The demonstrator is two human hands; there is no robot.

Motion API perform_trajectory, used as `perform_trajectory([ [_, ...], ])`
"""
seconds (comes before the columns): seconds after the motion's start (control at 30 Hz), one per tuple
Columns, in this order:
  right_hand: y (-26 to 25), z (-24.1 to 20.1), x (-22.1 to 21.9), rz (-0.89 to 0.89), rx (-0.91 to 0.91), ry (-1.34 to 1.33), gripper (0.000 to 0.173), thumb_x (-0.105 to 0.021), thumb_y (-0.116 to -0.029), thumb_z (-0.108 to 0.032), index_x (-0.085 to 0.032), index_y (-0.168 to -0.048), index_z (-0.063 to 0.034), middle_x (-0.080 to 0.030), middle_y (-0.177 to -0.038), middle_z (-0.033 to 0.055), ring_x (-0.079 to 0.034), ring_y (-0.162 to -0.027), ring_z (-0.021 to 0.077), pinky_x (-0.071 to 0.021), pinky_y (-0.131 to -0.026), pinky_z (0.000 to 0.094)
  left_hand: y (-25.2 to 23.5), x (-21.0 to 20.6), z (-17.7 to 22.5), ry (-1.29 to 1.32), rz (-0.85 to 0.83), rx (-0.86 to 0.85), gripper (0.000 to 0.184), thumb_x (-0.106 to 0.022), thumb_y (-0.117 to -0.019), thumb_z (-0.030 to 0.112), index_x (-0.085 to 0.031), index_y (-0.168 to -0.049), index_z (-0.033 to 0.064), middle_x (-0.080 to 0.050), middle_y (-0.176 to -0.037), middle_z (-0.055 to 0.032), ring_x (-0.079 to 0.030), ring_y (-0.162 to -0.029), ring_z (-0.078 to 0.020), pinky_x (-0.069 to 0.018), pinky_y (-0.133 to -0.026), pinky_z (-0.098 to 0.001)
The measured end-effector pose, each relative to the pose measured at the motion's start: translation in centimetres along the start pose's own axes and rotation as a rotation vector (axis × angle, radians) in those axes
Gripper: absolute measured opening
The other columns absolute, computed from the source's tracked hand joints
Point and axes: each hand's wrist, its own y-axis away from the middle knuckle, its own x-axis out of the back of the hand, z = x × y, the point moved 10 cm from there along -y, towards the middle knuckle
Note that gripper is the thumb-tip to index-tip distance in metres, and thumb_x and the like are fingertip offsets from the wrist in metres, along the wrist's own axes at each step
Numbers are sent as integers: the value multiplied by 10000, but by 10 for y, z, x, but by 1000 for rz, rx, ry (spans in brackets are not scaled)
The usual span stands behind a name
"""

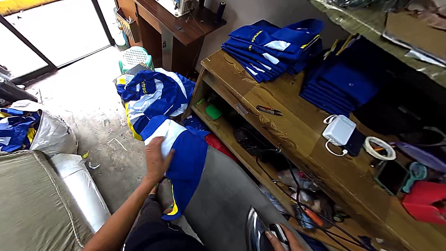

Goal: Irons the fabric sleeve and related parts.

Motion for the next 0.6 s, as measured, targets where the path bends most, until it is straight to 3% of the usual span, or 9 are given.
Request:
perform_trajectory([
  [0.03, -9, -24, -1, -5, 48, 22, 591, -608, -1009, -401, -539, -1432, 5, -698, -1106, 285, -700, -928, 435, -526, -840, 650, -3, 16, -35, 18, 39, 196, 700, -723, -912, 395, -535, -1372, -97, -583, -1366, -297, -519, -1331, -446, -385, -1140, -596],
  [0.1, -35, -76, -4, 0, 174, 50, 596, -583, -1003, -463, -566, -1426, -44, -721, -1041, 235, -711, -868, 391, -542, -772, 624, -2, 20, -96, 120, -8, 521, 870, -722, -873, 536, -453, -1453, -53, -578, -1359, -259, -534, -1291, -403, -395, -1106, -600],
  [0.17, -67, -138, -10, 9, 325, 58, 608, -536, -993, -523, -597, -1407, -82, -735, -1011, 175, -721, -846, 322, -560, -745, 571, -3, 0, -123, 254, -162, 648, 761, -742, -883, 525, -546, -1381, -17, -663, -1184, -205, -638, -1087, -312, -501, -985, -534],
  [0.23, -99, -207, -26, -75, 454, 69, 571, -517, -1019, -506, -585, -1423, -107, -732, -1104, 148, -721, -974, 286, -562, -856, 540, -16, -13, -125, 287, -295, 569, 468, -699, -950, 384, -673, -1198, -11, -693, -1020, -155, -660, -931, -234, -531, -894, -450],
  [0.3, -121, -274, -51, -178, 583, 119, 541, -513, -1036, -495, -580, -1420, -120, -723, -1140, 153, -710, -1028, 293, -549, -900, 534, -37, -7, -119, 248, -365, 472, 332, -626, -994, 273, -700, -1127, -22, -701, -1044, -184, -667, -997, -270, -512, -957, -484],
  [0.4, -131, -351, -101, -321, 788, 303, 525, -591, -990, -516, -581, -1402, -190, -729, -1015, 143, -713, -912, 336, -553, -799, 573, -68, 10, -123, 310, -348, 426, 295, -587, -1024, 257, -675, -1092, -17, -682, -922, -109, -650, -849, -156, -541, -844, -377],
  [0.47, -123, -387, -126, -363, 905, 443, 482, -678, -940, -387, -592, -1380, -209, -731, -1005, 156, -714, -911, 379, -546, -765, 601, -83, 15, -126, 355, -391, 388, 283, -596, -1022, 259, -674, -1061, -10, -671, -881, -76, -630, -807, -114, -531, -814, -335],
  [0.53, -122, -411, -138, -371, 916, 531, 465, -668, -913, -239, -590, -1371, -223, -719, -983, 179, -704, -904, 409, -529, -742, 612, -89, 13, -130, 377, -436, 379, 271, -613, -1018, 256, -677, -1050, -5, -666, -871, -60, -622, -797, -96, -526, -811, -320],
  [0.6, -138, -423, -135, -331, 825, 531, 469, -636, -922, -215, -589, -1387, -253, -722, -983, 179, -704, -918, 406, -533, -753, 611, -91, 12, -135, 385, -459, 390, 257, -628, -1012, 251, -683, -1050, 2, -678, -881, -59, -631, -807, -93, -532, -818, -319],
])
